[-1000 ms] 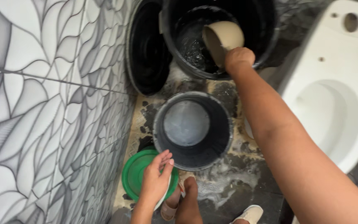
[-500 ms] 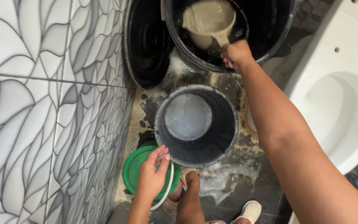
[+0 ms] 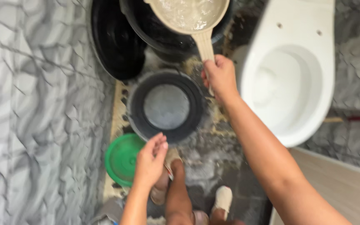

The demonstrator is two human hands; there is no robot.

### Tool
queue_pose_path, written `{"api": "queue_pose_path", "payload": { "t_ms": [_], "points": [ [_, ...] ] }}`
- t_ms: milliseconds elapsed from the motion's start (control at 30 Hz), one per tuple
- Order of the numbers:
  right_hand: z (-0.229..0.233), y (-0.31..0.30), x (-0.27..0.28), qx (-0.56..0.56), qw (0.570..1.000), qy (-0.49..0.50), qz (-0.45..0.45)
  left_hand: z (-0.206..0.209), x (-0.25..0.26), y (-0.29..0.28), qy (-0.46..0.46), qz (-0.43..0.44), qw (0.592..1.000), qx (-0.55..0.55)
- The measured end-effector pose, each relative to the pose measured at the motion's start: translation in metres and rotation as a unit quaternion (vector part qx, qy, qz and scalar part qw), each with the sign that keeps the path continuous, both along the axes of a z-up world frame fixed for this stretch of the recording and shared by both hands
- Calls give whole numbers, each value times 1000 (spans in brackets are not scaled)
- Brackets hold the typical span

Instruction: The person scrubs the base of a white toilet with a red-handled brush, then uses a beige scoop to pour water from a black bucket into the toilet bowl and onto the floor to rinse the area.

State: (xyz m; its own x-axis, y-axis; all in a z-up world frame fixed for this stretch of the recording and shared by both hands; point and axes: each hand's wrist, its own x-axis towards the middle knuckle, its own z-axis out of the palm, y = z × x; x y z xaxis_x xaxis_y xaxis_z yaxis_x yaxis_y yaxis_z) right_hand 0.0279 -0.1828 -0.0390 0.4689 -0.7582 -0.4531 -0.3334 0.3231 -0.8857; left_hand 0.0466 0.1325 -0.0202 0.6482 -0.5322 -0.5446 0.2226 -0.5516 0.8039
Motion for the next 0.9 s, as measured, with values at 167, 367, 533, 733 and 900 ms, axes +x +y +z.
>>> {"api": "queue_pose_path", "payload": {
  "t_ms": [167, 367, 533, 733, 900],
  "points": [
    [43, 46, -137, 43, 997, -9, 55, 7, -90, 9, 40, 42, 998, -39],
    [65, 108, -309, 51, 989, 55, 130, 12, -217, 41, 3, 49, 999, -18],
    [60, 166, -428, 105, 981, 114, 116, 23, -297, 49, 36, 38, 998, -20],
    [45, 237, -541, 162, 968, 182, 58, 49, -342, 52, 37, -38, 999, 3],
    [4, 261, -595, 258, 938, 229, -43, 47, -353, 50, 35, -64, 997, 17]
  ]
}}
